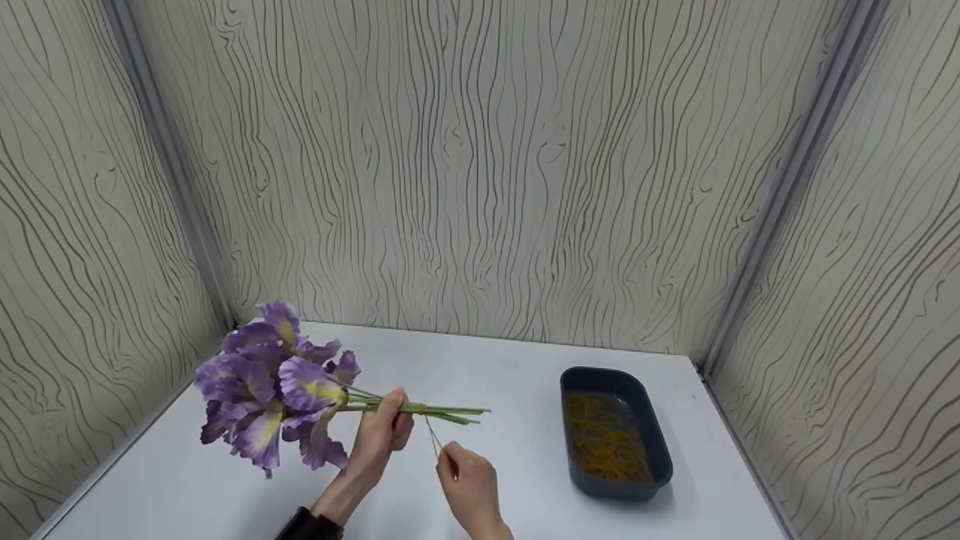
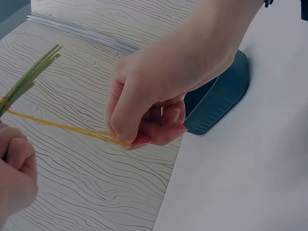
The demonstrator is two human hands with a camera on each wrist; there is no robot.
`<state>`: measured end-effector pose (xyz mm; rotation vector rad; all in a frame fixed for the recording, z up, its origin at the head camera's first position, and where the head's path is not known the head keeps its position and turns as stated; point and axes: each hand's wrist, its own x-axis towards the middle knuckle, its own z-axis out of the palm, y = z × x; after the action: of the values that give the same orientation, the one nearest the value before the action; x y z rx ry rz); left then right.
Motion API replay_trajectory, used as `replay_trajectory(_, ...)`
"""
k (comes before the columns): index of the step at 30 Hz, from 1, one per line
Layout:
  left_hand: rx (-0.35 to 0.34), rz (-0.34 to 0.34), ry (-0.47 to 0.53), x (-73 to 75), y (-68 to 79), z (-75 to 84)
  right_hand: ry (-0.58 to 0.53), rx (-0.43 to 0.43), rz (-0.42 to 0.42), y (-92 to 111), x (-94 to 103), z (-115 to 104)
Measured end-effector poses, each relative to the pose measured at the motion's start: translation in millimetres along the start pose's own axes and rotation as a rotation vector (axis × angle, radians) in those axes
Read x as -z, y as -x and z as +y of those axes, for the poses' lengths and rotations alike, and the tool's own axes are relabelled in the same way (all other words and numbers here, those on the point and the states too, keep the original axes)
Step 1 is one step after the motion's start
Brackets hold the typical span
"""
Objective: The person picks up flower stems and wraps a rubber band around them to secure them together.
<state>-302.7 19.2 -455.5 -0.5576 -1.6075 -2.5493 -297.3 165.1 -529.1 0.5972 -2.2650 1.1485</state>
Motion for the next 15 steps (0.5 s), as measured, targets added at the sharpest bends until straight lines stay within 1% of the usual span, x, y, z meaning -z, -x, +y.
replay_trajectory(2, -0.003, 0.015, 0.004, 0.8, -0.2, -0.1, 0.019, -0.005, -0.001, 1, -0.5, -1)
replay_trajectory(4, -0.002, 0.035, 0.003, 1.2, 0.0, 2.1, 0.036, 0.014, 0.013, 2, -1.3, -2)
replay_trajectory(6, -0.014, 0.059, -0.013, 0.2, 1.8, 7.6, 0.054, 0.051, 0.039, 2, -2.1, -5)
replay_trajectory(8, -0.025, 0.085, -0.042, -0.9, 3.5, 13.8, 0.081, 0.109, 0.085, 3, -2.5, -8)
replay_trajectory(11, -0.057, 0.126, -0.095, -1.5, 4.8, 19.7, 0.114, 0.154, 0.125, 3, 0.4, -16)
replay_trajectory(15, -0.074, 0.182, -0.154, 2.0, 3.3, 16.9, 0.187, 0.211, 0.195, 0, 10.3, -29)
